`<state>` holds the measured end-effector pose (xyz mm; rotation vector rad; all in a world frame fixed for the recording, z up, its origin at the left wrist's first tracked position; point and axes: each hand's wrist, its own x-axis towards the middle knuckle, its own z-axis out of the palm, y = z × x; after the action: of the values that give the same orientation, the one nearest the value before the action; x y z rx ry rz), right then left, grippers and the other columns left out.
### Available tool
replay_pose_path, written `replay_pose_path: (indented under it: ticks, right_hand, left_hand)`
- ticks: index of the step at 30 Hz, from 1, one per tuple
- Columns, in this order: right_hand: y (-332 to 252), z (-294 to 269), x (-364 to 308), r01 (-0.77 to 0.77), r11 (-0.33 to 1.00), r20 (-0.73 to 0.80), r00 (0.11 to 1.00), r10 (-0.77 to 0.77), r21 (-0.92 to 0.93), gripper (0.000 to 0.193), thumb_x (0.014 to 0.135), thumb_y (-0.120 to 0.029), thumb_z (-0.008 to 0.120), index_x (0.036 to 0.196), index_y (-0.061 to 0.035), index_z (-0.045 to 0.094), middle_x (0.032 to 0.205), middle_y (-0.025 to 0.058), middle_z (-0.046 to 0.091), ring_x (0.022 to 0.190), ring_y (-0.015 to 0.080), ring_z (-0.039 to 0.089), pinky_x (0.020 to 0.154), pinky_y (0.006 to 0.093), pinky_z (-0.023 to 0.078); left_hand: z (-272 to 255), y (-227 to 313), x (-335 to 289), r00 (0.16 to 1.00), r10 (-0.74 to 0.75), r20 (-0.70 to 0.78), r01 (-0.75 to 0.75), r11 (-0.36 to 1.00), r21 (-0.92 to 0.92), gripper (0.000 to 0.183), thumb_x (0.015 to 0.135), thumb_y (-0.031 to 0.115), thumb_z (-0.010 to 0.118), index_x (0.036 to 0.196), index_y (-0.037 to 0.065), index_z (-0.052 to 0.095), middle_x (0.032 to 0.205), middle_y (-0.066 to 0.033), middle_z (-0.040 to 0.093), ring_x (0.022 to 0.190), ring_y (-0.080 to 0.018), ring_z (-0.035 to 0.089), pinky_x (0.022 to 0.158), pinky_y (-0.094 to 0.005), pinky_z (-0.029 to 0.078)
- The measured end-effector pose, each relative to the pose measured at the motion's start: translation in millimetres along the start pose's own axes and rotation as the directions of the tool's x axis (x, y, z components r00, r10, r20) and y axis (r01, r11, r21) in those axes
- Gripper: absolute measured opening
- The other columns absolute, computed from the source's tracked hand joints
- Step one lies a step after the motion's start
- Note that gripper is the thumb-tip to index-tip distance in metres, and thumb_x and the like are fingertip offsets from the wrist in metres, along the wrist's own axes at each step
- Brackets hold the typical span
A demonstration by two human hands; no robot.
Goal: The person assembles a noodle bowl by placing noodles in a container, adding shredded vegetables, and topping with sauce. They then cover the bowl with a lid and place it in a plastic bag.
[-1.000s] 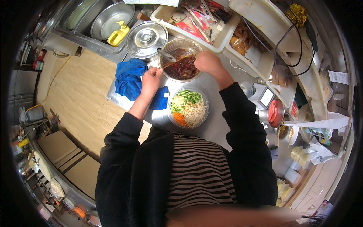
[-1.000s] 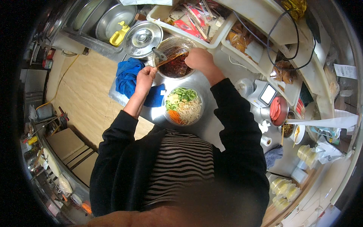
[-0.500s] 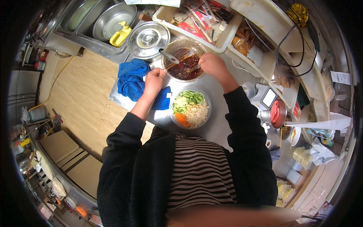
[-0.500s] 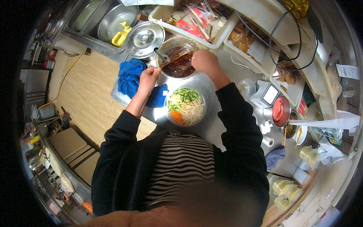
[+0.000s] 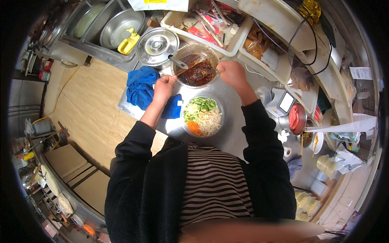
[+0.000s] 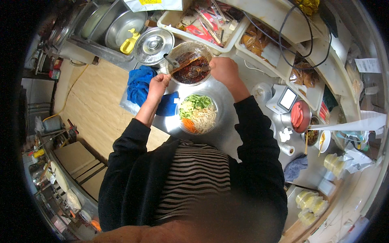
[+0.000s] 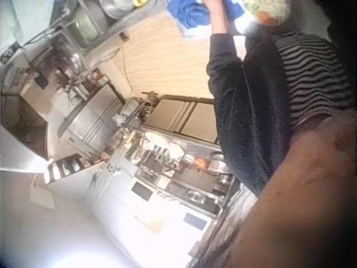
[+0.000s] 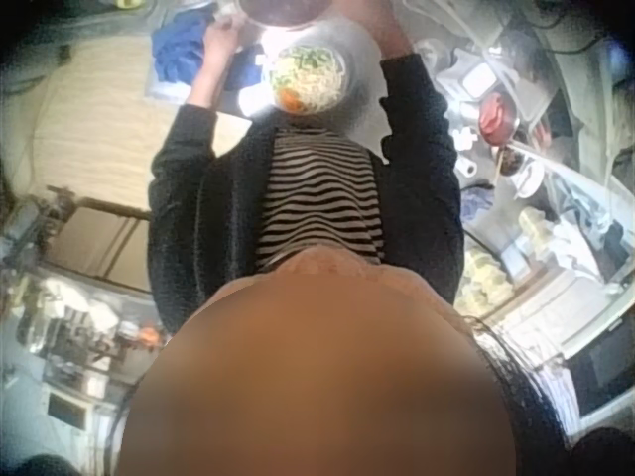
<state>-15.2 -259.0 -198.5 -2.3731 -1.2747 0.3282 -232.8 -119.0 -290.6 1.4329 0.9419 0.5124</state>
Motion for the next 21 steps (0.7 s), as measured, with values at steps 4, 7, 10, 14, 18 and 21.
replay_pose_path:
  ticks: [4, 7, 10, 14, 18, 21]
  right_hand:
    - [8, 4, -1, -0.018, 1.0, -0.051, 0.999, 0.019, 0.015, 0.012, 0.074, -0.016, 0.055, 0.078, -0.0136, 0.066, 0.079, 0.0124, 0.064, 0.078, 0.0331, 0.061, 0.068, 0.0439, 0.048]
    - [14, 7, 0, -0.014, 0.997, -0.093, 0.995, 0.021, 0.08, 0.013, 0.074, -0.016, 0.056, 0.079, -0.0132, 0.067, 0.079, 0.0126, 0.065, 0.078, 0.0329, 0.062, 0.068, 0.0433, 0.048]
    - [23, 12, 1, -0.047, 0.986, -0.063, 0.996, 0.058, 0.158, 0.013, 0.074, -0.016, 0.057, 0.08, -0.013, 0.068, 0.08, 0.0127, 0.065, 0.077, 0.0324, 0.062, 0.068, 0.042, 0.049]
    - [39, 22, 2, -0.06, 0.968, -0.019, 0.998, 0.066, 0.242, 0.013, 0.075, -0.018, 0.06, 0.08, -0.0104, 0.069, 0.078, 0.0128, 0.066, 0.075, 0.0291, 0.063, 0.067, 0.0383, 0.049]
    - [55, 30, 0, -0.186, 0.878, 0.02, 0.98, 0.197, 0.441, 0.017, 0.077, -0.02, 0.063, 0.082, -0.0053, 0.069, 0.072, 0.0125, 0.066, 0.067, 0.0228, 0.063, 0.064, 0.0342, 0.049]
    - [62, 25, -10, -0.191, 0.875, 0.0, 0.977, 0.213, 0.444, 0.017, 0.078, -0.018, 0.064, 0.083, -0.0034, 0.069, 0.069, 0.0103, 0.066, 0.062, 0.0169, 0.061, 0.061, 0.0312, 0.048]
  left_hand:
    - [0, 2, 0, 1.0, -0.009, -0.002, 0.009, 1.0, 0.02, 0.032, 0.089, 0.023, 0.062, 0.063, 0.006, 0.055, 0.055, 0.0055, 0.046, 0.048, -0.0049, 0.035, 0.043, -0.0242, 0.028]
    - [0, 0, 1, 1.0, -0.002, 0.002, 0.002, 1.0, 0.018, 0.032, 0.088, 0.023, 0.062, 0.062, 0.006, 0.054, 0.055, 0.005, 0.047, 0.048, -0.0051, 0.036, 0.043, -0.0242, 0.029]
    - [-1, -3, 3, 1.0, 0.009, 0.003, -0.009, 0.999, 0.038, 0.033, 0.088, 0.024, 0.062, 0.061, 0.006, 0.054, 0.054, 0.0047, 0.048, 0.048, -0.0052, 0.036, 0.043, -0.0242, 0.029]
    - [-2, -7, 5, 0.999, -0.024, 0.032, 0.022, 0.997, 0.068, 0.025, 0.09, 0.023, 0.061, 0.071, 0.006, 0.061, 0.059, 0.0043, 0.049, 0.053, -0.0052, 0.037, 0.049, -0.0222, 0.029]
    - [-2, -8, 6, 1.0, 0.014, -0.008, -0.014, 0.999, 0.05, 0.034, 0.087, 0.025, 0.063, 0.061, 0.006, 0.056, 0.053, 0.004, 0.049, 0.048, -0.005, 0.037, 0.044, -0.0246, 0.03]
    - [-3, -8, 6, 0.999, -0.032, 0.024, 0.03, 0.996, 0.08, 0.027, 0.089, 0.026, 0.061, 0.072, 0.006, 0.063, 0.059, 0.0045, 0.05, 0.052, -0.005, 0.037, 0.048, -0.0221, 0.029]
